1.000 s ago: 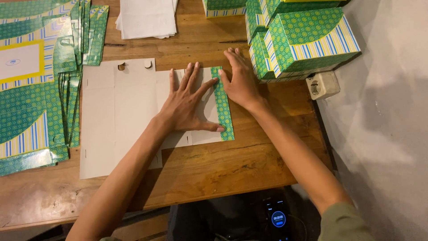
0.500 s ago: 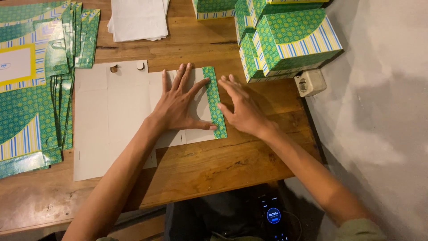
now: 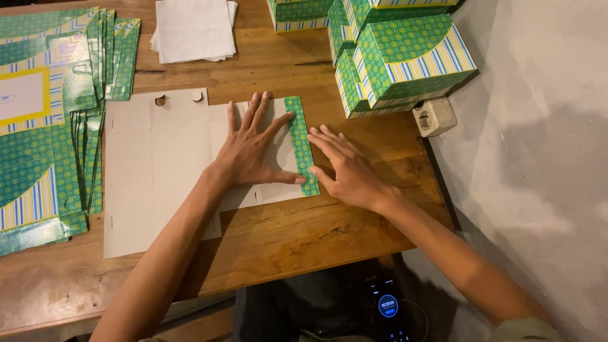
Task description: The person folds flat cardboard pieces into small boxes by creasing along pre-scored lines and tucking flaps into slots. They handle multiple flat pieces, fold each into a box shape, and place finished boxes in a stack on the right side of the table.
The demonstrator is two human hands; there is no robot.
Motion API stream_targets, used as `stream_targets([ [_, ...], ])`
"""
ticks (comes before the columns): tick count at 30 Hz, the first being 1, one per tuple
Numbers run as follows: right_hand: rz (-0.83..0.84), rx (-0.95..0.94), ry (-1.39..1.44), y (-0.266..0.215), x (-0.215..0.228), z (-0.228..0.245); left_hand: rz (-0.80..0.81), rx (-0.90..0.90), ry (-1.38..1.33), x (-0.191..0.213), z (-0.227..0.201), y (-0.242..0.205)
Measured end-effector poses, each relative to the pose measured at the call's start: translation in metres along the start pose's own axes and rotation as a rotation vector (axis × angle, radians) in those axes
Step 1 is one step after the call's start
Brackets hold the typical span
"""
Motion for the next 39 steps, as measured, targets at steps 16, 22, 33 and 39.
stream_targets([
  [16, -0.325, 0.369, 0.043, 0.066, -0.009, -0.029, -0.075, -0.013, -0.412, 0.008, 0.012, -0.005],
  [22, -0.365, 0.390, -0.047, 0.048, 0.018, -0.024, -0.171, -0.102, -0.796, 0.012, 0.039, -0.008],
  [33, -0.605, 0.665, 0.028, 0.017, 0.060, 0.014, -0.445, 0.147, -0.393, 0.120, 0.111, -0.086],
  [39, -0.755, 0.673, 0.302, 0.014, 0.049, 0.001, -0.089, 0.543, -0.697, 0.142, 0.099, -0.115],
])
Point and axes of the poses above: each hand's wrist, its own y-axis towards the middle knuckle, its own x-axis out of the back of the hand, z = x × y, the point moved 2 cm from there along y, towards the middle knuckle, and after that the axes turned 3 degrees about z, right-handed, at the moved point
